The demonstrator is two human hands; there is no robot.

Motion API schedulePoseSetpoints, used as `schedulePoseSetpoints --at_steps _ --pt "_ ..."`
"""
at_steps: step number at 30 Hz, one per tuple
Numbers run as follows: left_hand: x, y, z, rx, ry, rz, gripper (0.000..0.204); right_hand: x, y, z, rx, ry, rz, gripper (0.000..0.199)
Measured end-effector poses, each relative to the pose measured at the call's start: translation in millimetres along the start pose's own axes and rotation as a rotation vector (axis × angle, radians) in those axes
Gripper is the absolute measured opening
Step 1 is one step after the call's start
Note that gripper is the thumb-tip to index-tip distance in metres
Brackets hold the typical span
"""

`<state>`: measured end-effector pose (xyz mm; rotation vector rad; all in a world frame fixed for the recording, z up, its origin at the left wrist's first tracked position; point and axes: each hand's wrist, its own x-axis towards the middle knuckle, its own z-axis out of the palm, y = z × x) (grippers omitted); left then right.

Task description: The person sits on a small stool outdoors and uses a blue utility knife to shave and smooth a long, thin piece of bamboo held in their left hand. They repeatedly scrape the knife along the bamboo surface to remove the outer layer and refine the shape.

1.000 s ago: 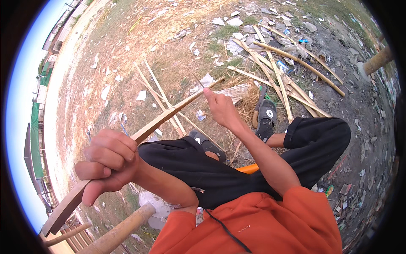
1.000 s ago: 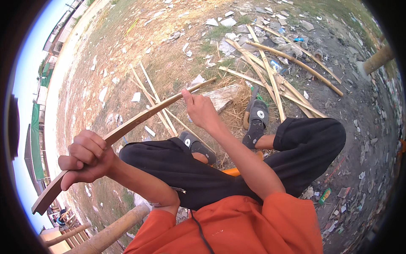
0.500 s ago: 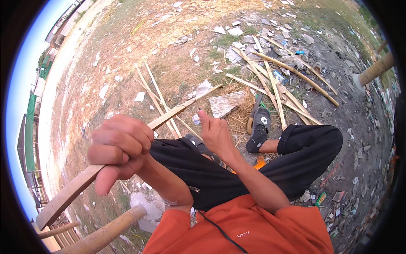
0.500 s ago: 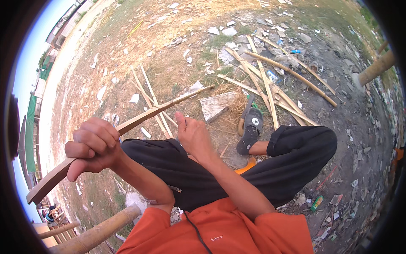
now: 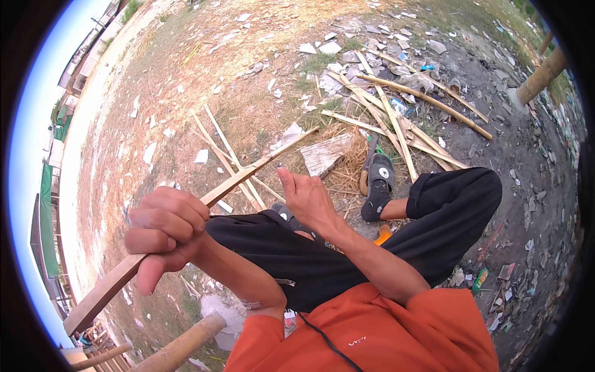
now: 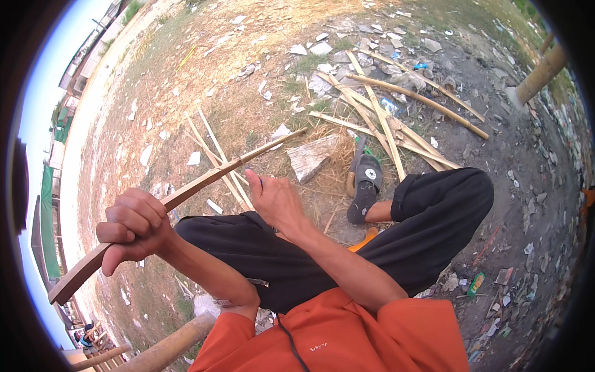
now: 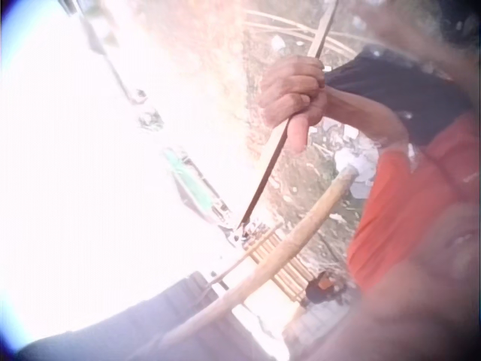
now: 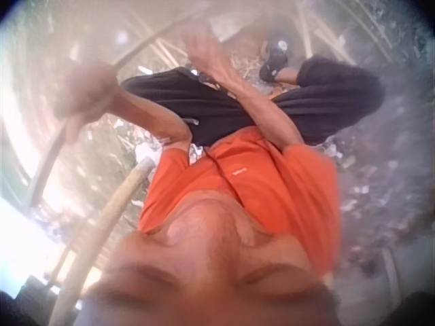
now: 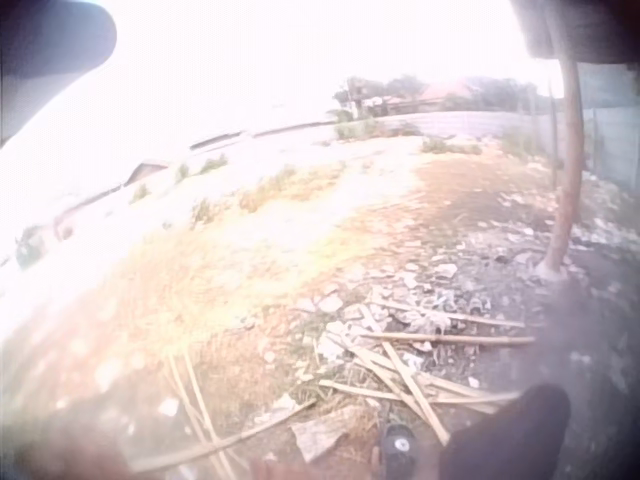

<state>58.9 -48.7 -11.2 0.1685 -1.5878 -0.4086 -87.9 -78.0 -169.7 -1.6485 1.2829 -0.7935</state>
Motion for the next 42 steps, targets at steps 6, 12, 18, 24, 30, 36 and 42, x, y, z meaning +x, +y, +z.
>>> schedulePoseSetpoints --at_steps 6,12,18,24,30,36,42 --pt "-2 1 -6 -0.02 0.067 0.011 0.055 8 -1 -3 -0.131 0.011 0.035 0.06" --pt "2 -2 -3 -0.042 0.01 0.023 0.055 22 25 -3 -0.213 -0.031 0.1 0.064" --pt "-2 1 -5 -0.01 0.033 0.007 0.055 25 30 2 -0.171 -0.066 0.135 0.067" --pt "-3 1 -2 -0.004 0.023 -0.012 0.056 32 50 6 -0.145 -0.086 0.191 0.067" --pt "2 -2 -4 0.004 0.031 0.013 0.056 39 82 17 -0.151 -0.056 0.265 0.065" --pt "-1 -1 0 -0.048 0.009 -0.062 0.058 13 37 9 0.011 0.015 0.102 0.061" --pt "-1 0 -1 -0.069 -0.006 -0.067 0.058 19 34 2 -0.017 -0.01 0.031 0.057"
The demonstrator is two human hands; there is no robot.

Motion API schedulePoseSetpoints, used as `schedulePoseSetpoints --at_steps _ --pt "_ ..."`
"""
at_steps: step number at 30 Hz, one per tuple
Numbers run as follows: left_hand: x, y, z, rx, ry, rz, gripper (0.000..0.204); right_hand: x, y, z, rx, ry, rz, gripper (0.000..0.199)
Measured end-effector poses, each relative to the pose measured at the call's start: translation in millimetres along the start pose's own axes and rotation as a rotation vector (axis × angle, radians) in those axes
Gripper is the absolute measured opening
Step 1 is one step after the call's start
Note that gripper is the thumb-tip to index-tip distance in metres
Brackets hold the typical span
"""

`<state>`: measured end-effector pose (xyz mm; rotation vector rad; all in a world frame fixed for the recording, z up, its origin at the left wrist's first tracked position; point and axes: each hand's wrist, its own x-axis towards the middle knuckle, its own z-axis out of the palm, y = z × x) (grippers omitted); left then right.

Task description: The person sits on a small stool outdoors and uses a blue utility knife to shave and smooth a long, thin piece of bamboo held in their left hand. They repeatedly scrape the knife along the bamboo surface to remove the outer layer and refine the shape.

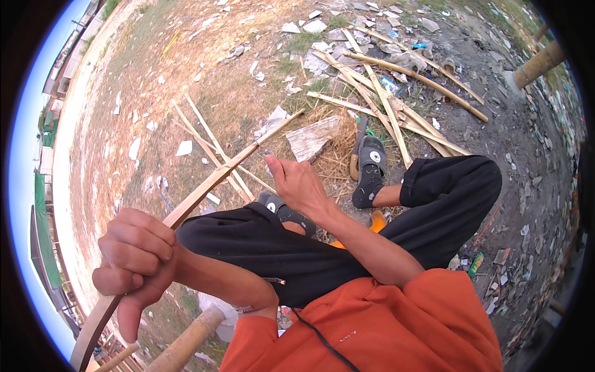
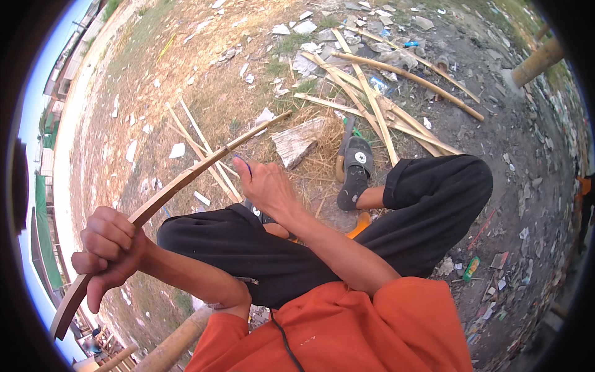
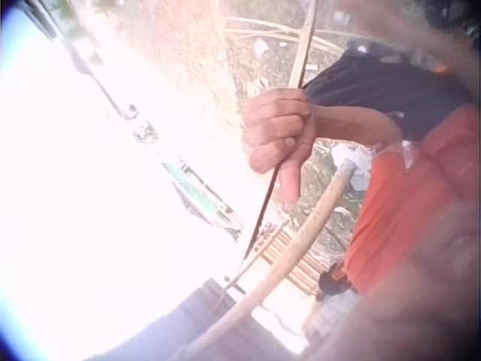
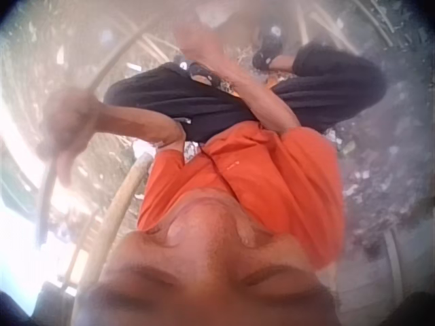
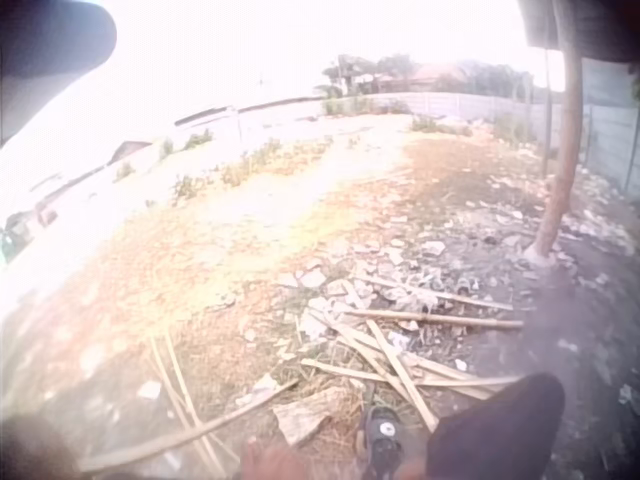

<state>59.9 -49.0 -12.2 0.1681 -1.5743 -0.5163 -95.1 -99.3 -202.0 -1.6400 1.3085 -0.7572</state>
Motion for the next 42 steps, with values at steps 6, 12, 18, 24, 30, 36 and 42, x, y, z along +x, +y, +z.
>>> schedulePoseSetpoints --at_steps 6,12,18,24,30,36,42 --pt "0 3 -7 0.033 0.002 0.004 0.057 16 19 8 -0.048 0.035 0.028 0.061" --pt "1 2 -8 0.052 -0.02 0.043 0.057 15 13 9 -0.032 0.005 0.023 0.06" --pt "-9 8 -29 0.068 0.109 0.031 0.057 32 31 22 -0.128 0.001 0.099 0.062" --pt "-10 7 -23 0.077 0.106 0.062 0.057 28 21 19 -0.121 -0.032 0.037 0.067" --pt "-7 4 -20 0.059 0.083 0.062 0.057 39 53 14 -0.24 0.005 0.075 0.066" --pt "-3 7 -12 0.044 0.02 0.049 0.057 47 66 23 -0.259 -0.022 0.113 0.067" --pt "-1 1 -10 0.066 0.029 0.076 0.056 52 81 25 -0.26 0.011 0.12 0.068"
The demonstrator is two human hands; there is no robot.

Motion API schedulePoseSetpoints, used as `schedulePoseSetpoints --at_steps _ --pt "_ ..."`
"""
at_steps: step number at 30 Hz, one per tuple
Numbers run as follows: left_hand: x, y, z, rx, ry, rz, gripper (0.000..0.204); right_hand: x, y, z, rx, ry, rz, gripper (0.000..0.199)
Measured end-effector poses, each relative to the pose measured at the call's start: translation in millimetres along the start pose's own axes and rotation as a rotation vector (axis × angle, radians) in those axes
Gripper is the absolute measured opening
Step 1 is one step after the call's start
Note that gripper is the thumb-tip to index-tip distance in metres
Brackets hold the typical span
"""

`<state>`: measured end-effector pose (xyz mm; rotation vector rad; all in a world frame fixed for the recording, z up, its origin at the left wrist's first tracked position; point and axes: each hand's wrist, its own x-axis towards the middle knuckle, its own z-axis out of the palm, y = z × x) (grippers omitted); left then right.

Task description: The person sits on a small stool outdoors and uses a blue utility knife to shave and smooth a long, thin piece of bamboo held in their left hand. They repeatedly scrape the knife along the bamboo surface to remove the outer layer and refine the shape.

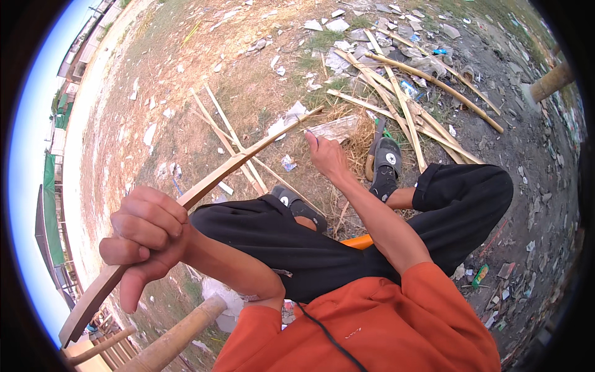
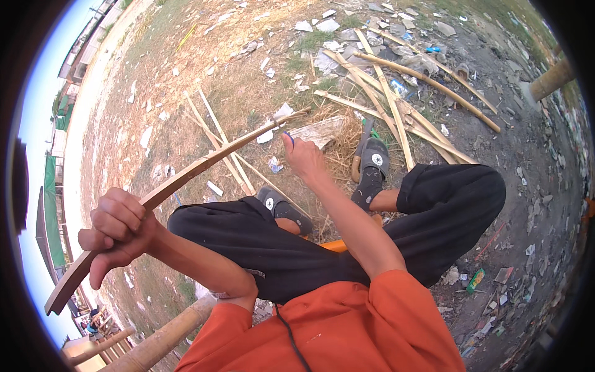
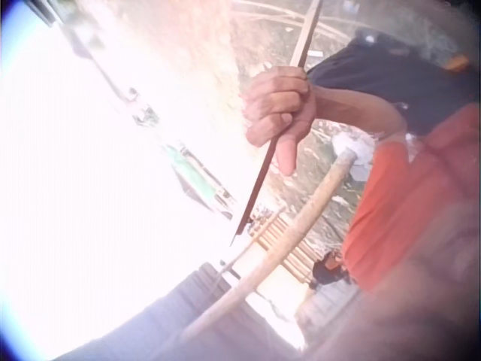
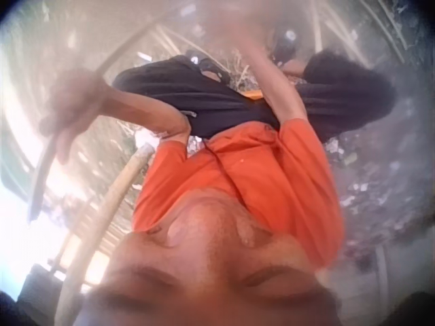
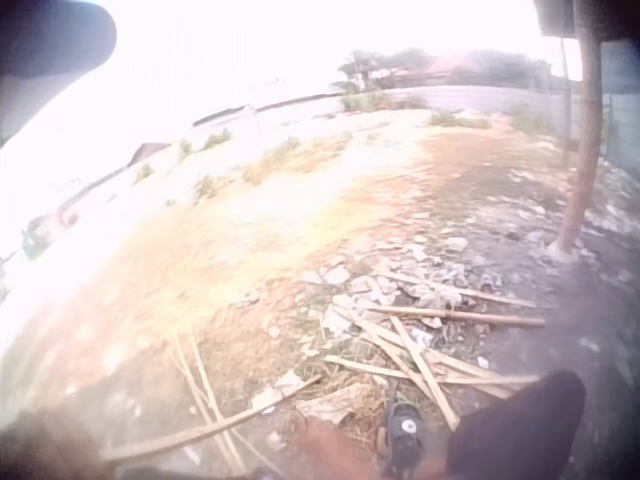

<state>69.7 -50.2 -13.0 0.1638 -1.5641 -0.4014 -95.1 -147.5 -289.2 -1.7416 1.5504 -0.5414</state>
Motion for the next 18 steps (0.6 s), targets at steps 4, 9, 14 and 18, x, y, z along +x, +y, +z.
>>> schedulePoseSetpoints --at_steps 4,9,14,18 --pt "1 -1 -4 -0.026 0.01 -0.02 0.055 20 16 11 0.003 -0.008 0.064 0.064" --pt "-5 8 -10 0.023 0.097 -0.039 0.055 26 12 10 -0.075 -0.013 -0.06 0.067" --pt "-6 3 -7 0.078 0.149 -0.04 0.055 41 38 14 -0.239 0.092 -0.08 0.06" --pt "-8 4 -18 0.153 0.265 -0.045 0.054 63 37 13 -0.471 0.016 -0.049 0.049"
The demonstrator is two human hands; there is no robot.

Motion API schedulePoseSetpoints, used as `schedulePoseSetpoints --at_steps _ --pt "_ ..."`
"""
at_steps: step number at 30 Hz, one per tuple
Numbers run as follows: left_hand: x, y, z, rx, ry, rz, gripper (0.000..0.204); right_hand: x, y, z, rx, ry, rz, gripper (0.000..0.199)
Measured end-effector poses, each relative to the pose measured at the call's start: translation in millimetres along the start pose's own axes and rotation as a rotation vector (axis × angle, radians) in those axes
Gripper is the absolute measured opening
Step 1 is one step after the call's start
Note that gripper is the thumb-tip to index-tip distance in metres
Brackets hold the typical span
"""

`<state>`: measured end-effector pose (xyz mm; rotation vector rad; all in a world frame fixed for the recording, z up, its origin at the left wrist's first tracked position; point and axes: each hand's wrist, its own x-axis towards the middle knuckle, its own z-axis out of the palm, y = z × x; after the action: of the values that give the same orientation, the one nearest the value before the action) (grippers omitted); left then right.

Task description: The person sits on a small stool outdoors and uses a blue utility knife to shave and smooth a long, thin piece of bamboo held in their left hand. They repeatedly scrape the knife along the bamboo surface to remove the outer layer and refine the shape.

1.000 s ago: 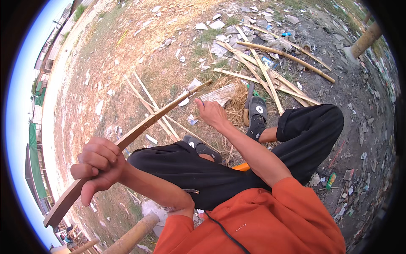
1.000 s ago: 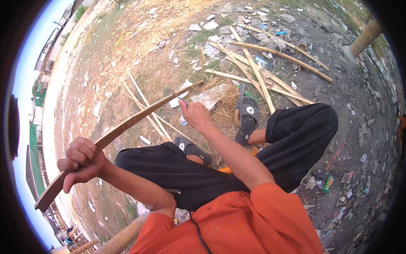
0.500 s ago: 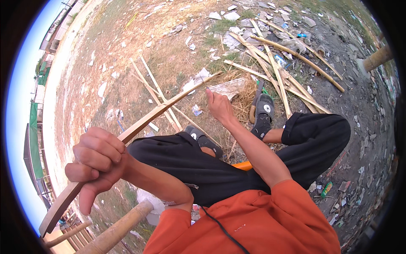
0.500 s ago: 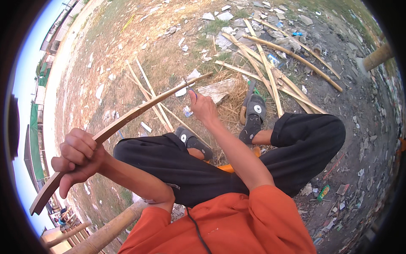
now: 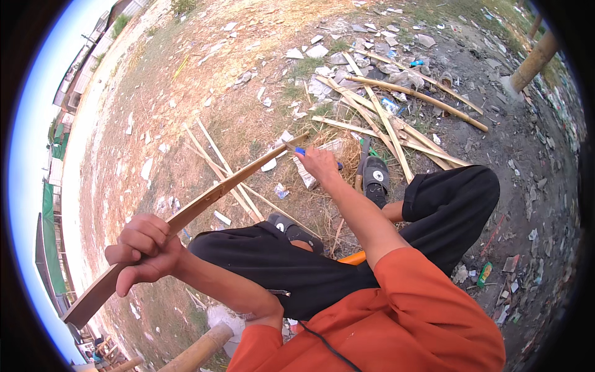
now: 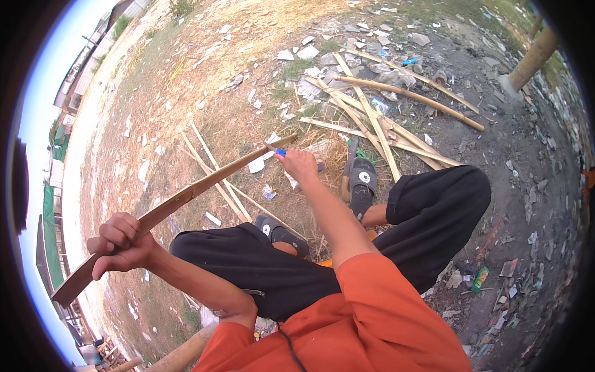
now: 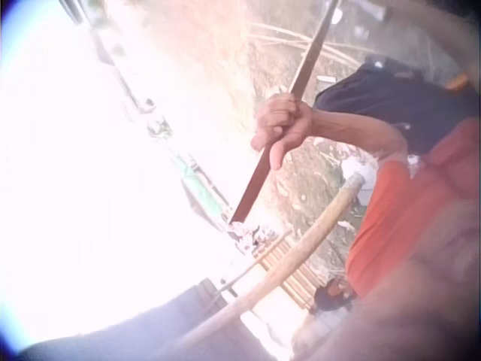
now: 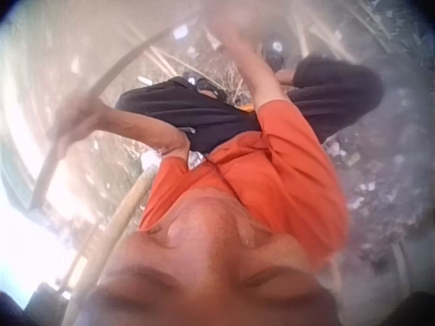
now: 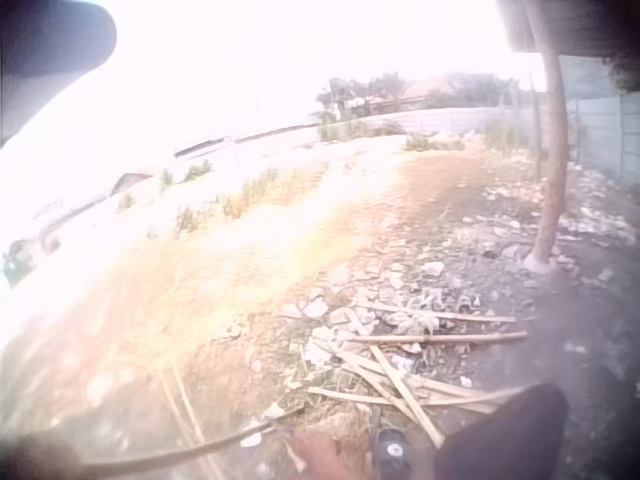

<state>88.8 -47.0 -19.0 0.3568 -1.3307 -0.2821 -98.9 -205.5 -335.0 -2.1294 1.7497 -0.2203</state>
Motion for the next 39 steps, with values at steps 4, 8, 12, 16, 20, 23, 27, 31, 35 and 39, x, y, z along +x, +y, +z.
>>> schedulePoseSetpoints --at_steps 4,8,12,16,20,23,27,31,35,39 --pt "3 4 10 -0.032 -0.102 -0.005 0.052 34 66 -14 -0.42 0.104 -0.062 0.039" --pt "-3 1 0 -0.086 -0.08 0.02 0.054 -15 30 -92 0.059 0.131 -0.013 0.049" --pt "1 -1 7 -0.122 -0.186 0.038 0.056 -103 -41 -151 0.898 0.009 -0.185 0.051" --pt "5 -1 20 -0.159 -0.247 0.049 0.056 -156 -88 -160 0.928 -0.049 -0.245 0.048" --pt "5 0 23 -0.191 -0.296 0.063 0.055 -154 -91 -147 0.753 -0.007 -0.167 0.045" --pt "2 1 23 -0.188 -0.292 0.058 0.055 -157 -90 -155 0.677 0.013 -0.231 0.045" --pt "0 1 29 -0.17 -0.304 0.029 0.056 -158 -90 -140 0.752 0.039 -0.207 0.044" --pt "1 2 23 -0.145 -0.261 0.034 0.056 -149 -87 -138 0.731 -0.009 -0.195 0.043" --pt "4 -2 35 -0.175 -0.319 0.044 0.057 -167 -105 -155 0.889 -0.008 -0.244 0.045" --pt "2 2 21 -0.12 -0.248 0.017 0.056 -156 -109 -147 0.801 0.025 -0.205 0.041"
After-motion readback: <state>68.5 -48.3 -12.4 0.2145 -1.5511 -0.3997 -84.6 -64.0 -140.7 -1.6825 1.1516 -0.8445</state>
